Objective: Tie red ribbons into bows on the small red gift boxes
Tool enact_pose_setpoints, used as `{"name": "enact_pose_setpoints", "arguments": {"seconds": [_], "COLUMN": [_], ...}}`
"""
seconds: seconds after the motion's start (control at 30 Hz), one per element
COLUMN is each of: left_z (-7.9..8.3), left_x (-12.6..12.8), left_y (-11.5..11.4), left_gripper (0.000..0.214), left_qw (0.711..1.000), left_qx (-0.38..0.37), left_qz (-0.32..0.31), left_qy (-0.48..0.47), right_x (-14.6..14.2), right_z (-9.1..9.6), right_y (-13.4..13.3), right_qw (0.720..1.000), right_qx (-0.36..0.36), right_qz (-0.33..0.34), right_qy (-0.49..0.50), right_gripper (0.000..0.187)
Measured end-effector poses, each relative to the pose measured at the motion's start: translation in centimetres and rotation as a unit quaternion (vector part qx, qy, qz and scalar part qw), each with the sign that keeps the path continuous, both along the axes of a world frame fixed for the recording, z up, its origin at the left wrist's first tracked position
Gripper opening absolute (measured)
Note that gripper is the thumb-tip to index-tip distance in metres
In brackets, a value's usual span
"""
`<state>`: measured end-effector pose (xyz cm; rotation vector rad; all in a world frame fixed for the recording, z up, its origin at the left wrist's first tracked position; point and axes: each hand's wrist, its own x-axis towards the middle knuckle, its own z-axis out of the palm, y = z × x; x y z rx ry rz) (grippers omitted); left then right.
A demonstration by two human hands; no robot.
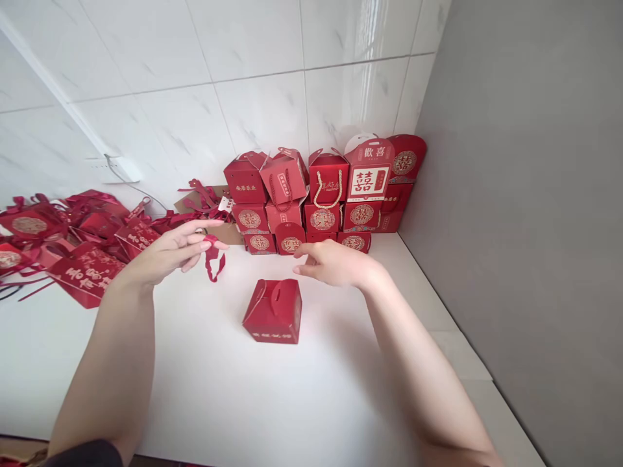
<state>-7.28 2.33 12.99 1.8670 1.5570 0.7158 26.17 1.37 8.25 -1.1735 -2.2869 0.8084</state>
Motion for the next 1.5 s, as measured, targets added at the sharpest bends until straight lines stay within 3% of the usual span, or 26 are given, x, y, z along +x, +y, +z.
{"name": "enact_pose_setpoints", "arguments": {"seconds": [0.1,0.23,0.33,0.47,0.63,0.7,0.77,0.83,0.93,1.03,1.17,1.33,1.5], "left_z": [0.8,1.3,1.1,-0.4,-1.7,-1.7,-1.6,-1.6,-1.7,-1.8,-1.8,-2.1,-1.7], "left_x": [1.9,3.7,4.7,6.2,7.3,7.4,7.3,7.2,7.3,7.7,8.1,8.0,8.0], "left_y": [-2.3,-4.2,-4.6,-3.9,-3.4,-3.5,-3.5,-3.5,-3.3,-3.4,-3.6,-3.0,-3.4], "left_gripper": [0.057,0.059,0.065,0.061,0.063,0.065,0.064,0.063,0.064,0.066,0.070,0.044,0.031], "left_qw": [0.996,0.986,0.975,0.964,0.960,0.966,0.972,0.976,0.974,0.970,0.968,0.977,0.974], "left_qx": [0.013,-0.012,-0.038,-0.097,-0.115,-0.086,-0.064,-0.061,-0.068,-0.085,-0.102,-0.111,-0.145], "left_qz": [-0.083,-0.160,-0.195,-0.226,-0.221,-0.199,-0.175,-0.162,-0.162,-0.170,-0.162,-0.091,-0.142], "left_qy": [-0.015,-0.051,-0.097,-0.106,-0.126,-0.141,-0.141,-0.134,-0.142,-0.152,-0.160,-0.161,-0.102], "right_x": [-1.6,-3.9,-5.8,-8.2,-8.6,-8.1,-7.8,-7.8,-8.3,-8.8,-8.3,-7.4,-6.8], "right_z": [0.7,0.4,-0.3,-1.8,-3.0,-3.1,-3.1,-3.2,-3.4,-3.7,-3.7,-3.0,-2.4], "right_y": [-1.5,-2.6,-3.0,-2.9,-1.9,-1.4,-1.0,-0.8,-1.0,-1.2,-0.9,-0.5,-0.4], "right_qw": [0.994,0.959,0.923,0.849,0.805,0.805,0.829,0.850,0.824,0.788,0.791,0.761,0.738], "right_qx": [0.009,-0.134,-0.213,-0.307,-0.289,-0.267,-0.275,-0.318,-0.367,-0.340,-0.253,-0.195,-0.151], "right_qz": [0.035,0.121,0.133,0.129,0.037,-0.025,-0.070,-0.063,-0.007,-0.008,-0.079,-0.119,-0.140], "right_qy": [0.108,0.219,0.291,0.410,0.516,0.530,0.482,0.415,0.433,0.512,0.551,0.607,0.642], "right_gripper": [0.028,0.040,0.045,0.054,0.034,0.028,0.034,0.047,0.059,0.043,0.026,0.022,0.022]}}
